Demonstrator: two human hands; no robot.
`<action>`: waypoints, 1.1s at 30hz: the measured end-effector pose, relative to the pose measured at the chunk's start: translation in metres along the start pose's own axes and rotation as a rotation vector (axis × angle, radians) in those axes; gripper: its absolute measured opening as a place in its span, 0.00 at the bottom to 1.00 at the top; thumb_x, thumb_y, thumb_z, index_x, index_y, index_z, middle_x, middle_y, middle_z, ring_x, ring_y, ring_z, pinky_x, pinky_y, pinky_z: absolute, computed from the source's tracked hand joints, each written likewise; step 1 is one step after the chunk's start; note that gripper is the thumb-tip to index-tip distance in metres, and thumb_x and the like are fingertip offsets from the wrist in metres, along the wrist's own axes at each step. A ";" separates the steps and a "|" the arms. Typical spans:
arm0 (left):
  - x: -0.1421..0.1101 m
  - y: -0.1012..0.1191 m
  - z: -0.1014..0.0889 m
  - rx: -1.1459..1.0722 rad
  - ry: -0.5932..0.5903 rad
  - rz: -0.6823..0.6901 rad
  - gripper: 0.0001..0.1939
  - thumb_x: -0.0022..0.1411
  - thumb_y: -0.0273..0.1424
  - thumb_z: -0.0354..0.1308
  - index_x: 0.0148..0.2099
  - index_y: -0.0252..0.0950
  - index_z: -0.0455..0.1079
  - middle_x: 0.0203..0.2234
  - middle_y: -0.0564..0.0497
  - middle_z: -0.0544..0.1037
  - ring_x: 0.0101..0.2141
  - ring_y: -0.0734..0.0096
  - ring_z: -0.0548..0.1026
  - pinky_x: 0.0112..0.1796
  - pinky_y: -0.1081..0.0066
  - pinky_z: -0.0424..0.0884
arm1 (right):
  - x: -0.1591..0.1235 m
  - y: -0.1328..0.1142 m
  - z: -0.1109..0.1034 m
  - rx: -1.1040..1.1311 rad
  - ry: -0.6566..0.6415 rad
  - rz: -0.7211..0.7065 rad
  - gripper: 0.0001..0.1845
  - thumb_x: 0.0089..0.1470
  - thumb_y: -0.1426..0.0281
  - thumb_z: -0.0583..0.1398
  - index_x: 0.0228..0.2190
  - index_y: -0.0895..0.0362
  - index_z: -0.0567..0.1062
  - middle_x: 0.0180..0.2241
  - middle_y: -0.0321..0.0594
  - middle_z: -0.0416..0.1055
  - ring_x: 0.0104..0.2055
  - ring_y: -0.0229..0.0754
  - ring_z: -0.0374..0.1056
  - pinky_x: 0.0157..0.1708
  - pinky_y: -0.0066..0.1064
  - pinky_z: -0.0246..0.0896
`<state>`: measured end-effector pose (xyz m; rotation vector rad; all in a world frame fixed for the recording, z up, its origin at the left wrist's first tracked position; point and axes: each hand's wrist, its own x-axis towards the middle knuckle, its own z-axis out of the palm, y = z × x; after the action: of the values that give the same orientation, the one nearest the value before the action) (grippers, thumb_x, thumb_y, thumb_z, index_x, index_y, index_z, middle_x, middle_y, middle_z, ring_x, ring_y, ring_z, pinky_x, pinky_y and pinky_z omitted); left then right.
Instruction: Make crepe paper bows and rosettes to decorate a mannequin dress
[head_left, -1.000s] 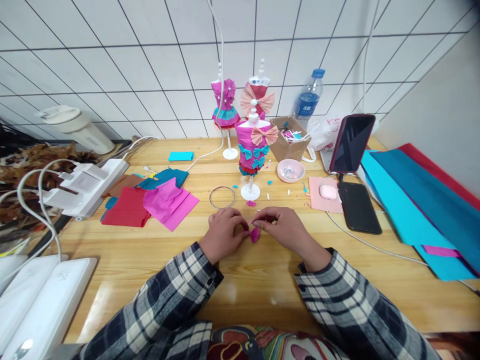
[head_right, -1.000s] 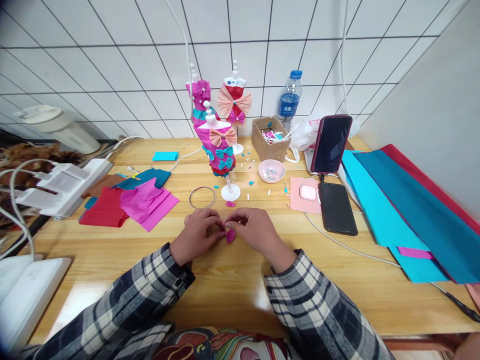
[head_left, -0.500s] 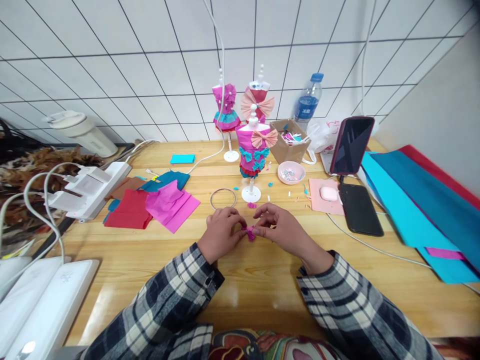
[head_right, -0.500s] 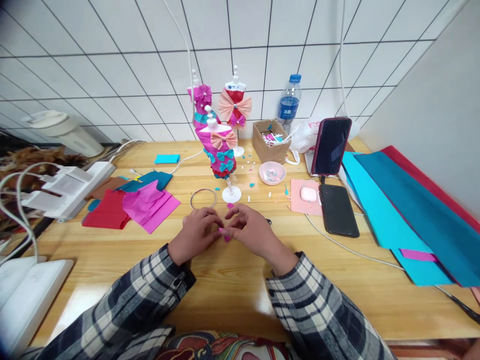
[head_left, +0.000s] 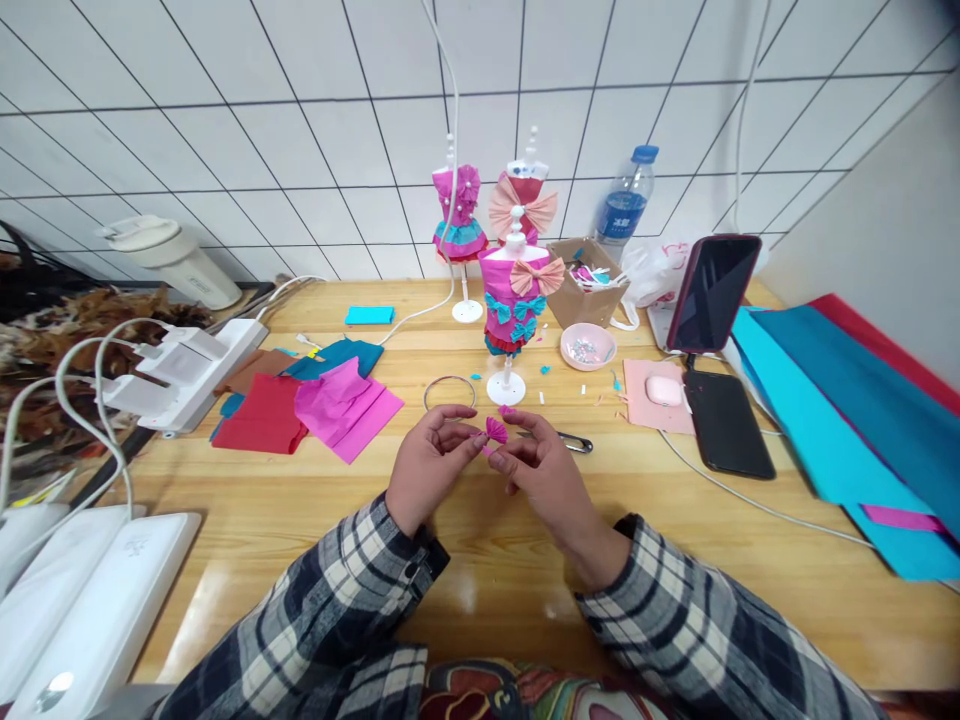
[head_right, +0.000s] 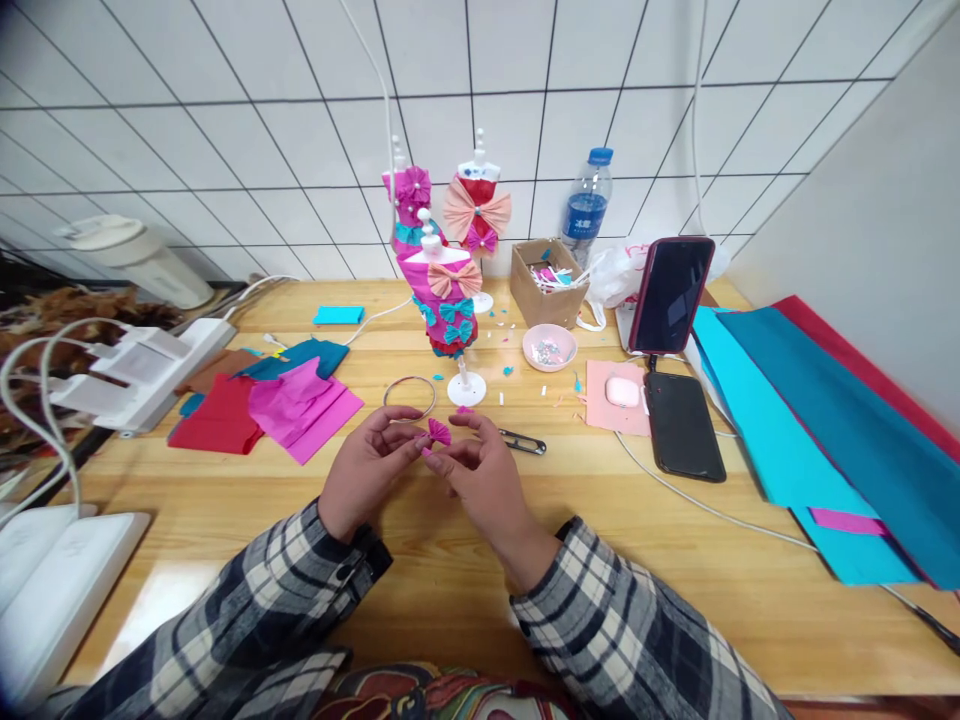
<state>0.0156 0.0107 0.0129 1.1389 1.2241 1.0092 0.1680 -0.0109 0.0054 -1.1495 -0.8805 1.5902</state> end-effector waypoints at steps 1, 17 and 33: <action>-0.001 0.001 0.001 0.001 0.003 0.005 0.22 0.49 0.35 0.66 0.44 0.35 0.65 0.29 0.50 0.79 0.32 0.67 0.78 0.37 0.67 0.72 | 0.000 0.001 0.001 0.026 0.011 0.018 0.32 0.39 0.63 0.69 0.47 0.53 0.66 0.24 0.31 0.72 0.25 0.36 0.65 0.20 0.25 0.59; -0.011 -0.002 0.008 0.040 0.050 0.020 0.20 0.50 0.37 0.66 0.44 0.34 0.71 0.33 0.45 0.82 0.36 0.62 0.80 0.38 0.66 0.74 | 0.002 0.007 0.003 0.091 0.102 0.052 0.20 0.39 0.62 0.68 0.34 0.56 0.71 0.33 0.37 0.74 0.35 0.40 0.71 0.27 0.28 0.70; -0.008 0.004 0.003 0.407 0.024 0.191 0.06 0.53 0.34 0.62 0.30 0.36 0.75 0.26 0.51 0.79 0.30 0.67 0.75 0.37 0.68 0.70 | 0.002 0.007 -0.002 -0.110 0.050 -0.037 0.15 0.43 0.61 0.65 0.31 0.56 0.71 0.29 0.36 0.71 0.30 0.38 0.68 0.27 0.29 0.69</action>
<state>0.0177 0.0030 0.0183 1.5877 1.3997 0.9389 0.1677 -0.0110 -0.0019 -1.2381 -0.9612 1.4926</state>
